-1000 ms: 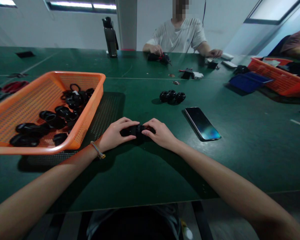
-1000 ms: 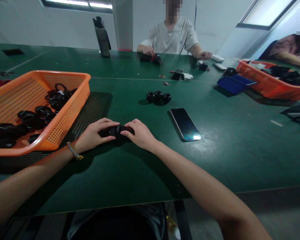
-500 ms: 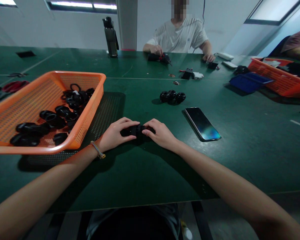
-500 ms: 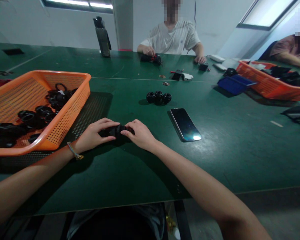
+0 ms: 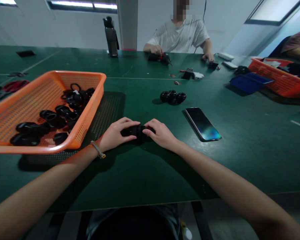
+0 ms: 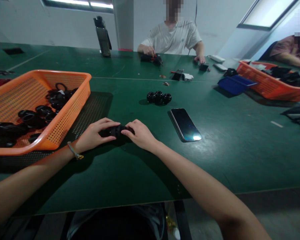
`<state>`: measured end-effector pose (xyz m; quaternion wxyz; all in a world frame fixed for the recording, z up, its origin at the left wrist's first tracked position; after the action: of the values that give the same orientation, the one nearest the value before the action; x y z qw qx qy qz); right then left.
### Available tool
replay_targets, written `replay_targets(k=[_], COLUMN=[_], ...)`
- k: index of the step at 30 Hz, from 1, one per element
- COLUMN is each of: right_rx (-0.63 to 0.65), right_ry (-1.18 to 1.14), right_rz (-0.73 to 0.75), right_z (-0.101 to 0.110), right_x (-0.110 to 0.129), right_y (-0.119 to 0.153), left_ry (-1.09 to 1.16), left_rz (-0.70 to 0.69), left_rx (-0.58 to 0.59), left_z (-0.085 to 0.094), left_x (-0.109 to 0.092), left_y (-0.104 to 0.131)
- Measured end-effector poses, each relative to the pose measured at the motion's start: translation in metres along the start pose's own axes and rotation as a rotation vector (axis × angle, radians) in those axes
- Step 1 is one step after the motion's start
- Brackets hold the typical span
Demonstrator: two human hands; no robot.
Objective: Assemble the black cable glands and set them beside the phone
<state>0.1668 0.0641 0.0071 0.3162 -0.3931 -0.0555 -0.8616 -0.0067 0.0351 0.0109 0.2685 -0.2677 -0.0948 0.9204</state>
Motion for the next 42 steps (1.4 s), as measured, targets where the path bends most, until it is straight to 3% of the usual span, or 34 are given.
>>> replay_targets(k=[18,31,42], right_rx=[0.026,-0.159,-0.193], right_ry=[0.005,-0.07,-0.064], right_rz=[0.018,0.284,0.315], right_z=[-0.0006,0.0026,0.0035], right_x=[0.0015,0.0031,0.0025], right_y=[-0.0006,0.0075,0.0072], left_ry=[-0.004,0.061,0.06], left_rz=[-0.023,0.019,0.006], left_rx=[-0.002,-0.038,-0.039], left_z=[0.0004,0.0026,0.0024], left_x=[0.0003,0.001,0.0023], left_y=[-0.0002,-0.0007,-0.0004])
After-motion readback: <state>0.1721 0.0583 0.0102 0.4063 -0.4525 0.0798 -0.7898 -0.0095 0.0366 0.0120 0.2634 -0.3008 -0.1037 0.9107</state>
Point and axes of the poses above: each hand's wrist, its own y-axis away from the middle knuckle, its own z-axis out of the back of the hand, x = y × z, the point moved 3 cm from there along -y, towards the middle knuckle, and after that the axes turned 10 degrees about -y, right-handed, at the moved point
